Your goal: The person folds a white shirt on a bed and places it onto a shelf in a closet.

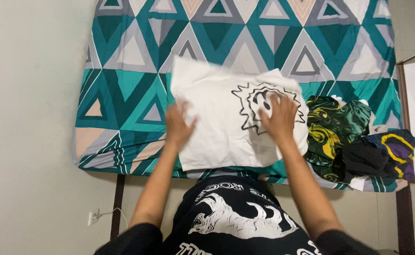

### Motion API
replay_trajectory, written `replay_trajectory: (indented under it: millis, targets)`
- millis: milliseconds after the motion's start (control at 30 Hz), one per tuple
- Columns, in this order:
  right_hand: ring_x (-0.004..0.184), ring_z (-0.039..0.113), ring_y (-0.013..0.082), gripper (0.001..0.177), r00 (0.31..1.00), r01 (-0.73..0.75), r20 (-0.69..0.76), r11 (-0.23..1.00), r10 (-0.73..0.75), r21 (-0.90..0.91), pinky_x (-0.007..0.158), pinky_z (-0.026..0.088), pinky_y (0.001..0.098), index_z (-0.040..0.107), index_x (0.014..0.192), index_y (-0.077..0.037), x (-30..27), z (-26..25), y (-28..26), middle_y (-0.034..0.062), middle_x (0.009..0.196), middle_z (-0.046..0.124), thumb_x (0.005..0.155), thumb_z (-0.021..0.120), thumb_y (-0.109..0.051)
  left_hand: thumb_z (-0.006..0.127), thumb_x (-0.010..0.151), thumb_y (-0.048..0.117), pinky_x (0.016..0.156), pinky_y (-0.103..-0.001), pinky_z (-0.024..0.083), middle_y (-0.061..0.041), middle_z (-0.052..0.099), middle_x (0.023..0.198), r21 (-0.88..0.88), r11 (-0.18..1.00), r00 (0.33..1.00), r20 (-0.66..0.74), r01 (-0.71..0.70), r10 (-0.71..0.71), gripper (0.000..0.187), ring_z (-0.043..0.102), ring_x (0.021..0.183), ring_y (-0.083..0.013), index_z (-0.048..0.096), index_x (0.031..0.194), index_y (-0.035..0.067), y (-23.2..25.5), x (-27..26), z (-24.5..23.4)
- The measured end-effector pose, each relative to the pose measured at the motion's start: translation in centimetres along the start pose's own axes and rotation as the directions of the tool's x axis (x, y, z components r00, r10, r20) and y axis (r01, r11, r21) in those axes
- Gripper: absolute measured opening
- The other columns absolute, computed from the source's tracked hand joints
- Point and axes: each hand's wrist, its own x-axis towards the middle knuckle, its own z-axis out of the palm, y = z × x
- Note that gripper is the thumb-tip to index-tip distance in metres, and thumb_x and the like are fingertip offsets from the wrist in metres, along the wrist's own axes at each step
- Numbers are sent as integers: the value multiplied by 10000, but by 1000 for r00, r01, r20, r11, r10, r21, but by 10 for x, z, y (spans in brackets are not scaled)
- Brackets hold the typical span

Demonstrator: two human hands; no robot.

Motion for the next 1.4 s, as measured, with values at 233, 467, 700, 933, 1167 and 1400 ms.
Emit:
replay_trajectory:
  millis: [233,467,700,933,1167,1400]
  targets:
    - [1196,505,348,323,979,-205,9,979,205,7,1059,348,498,703,1184,-68,-79,17,-2,132,1218,595,877,682,-168,857,660,293,1073,-514,329,-142,533,1375,-60,988,932,330,-140,152,700,457,1323,-336,624,1294,106,8,-134,38]
    - [1297,481,365,397,903,-408,-91,905,419,120,1138,332,488,624,1256,-37,-154,41,63,175,1357,554,879,501,-39,782,840,250,1136,-497,319,-70,494,1463,36,979,945,270,-200,183,539,427,1402,-264,590,1340,191,-24,-160,76]
    - [1334,468,397,569,870,-492,87,851,485,183,1149,362,492,479,1419,-1,-173,46,77,220,1415,520,891,632,-149,852,700,354,1172,-564,208,-117,285,1604,73,983,881,459,-166,115,899,268,1478,-315,431,1486,234,-18,-167,67]
    - [1440,338,491,949,908,-416,64,908,414,36,1206,246,536,331,1559,72,-158,68,79,290,1537,414,820,757,-345,803,719,225,1151,-576,235,-148,377,1567,132,971,965,200,-197,169,708,327,1442,-343,589,1393,245,-6,-161,80]
    - [1411,381,473,884,914,-403,25,915,404,-28,1188,248,552,414,1505,41,-144,87,84,257,1497,475,812,785,-362,745,827,136,1151,-515,347,-25,573,1482,74,980,982,43,-185,182,217,507,1395,-248,672,1026,180,-17,-156,62]
    - [1232,530,385,522,928,-357,108,934,358,-31,1069,411,500,598,1293,-36,-154,38,75,166,1270,588,854,740,-278,777,750,139,1059,-501,366,-85,570,1430,-3,982,976,118,-187,186,250,520,1330,-321,674,978,144,-26,-162,48]
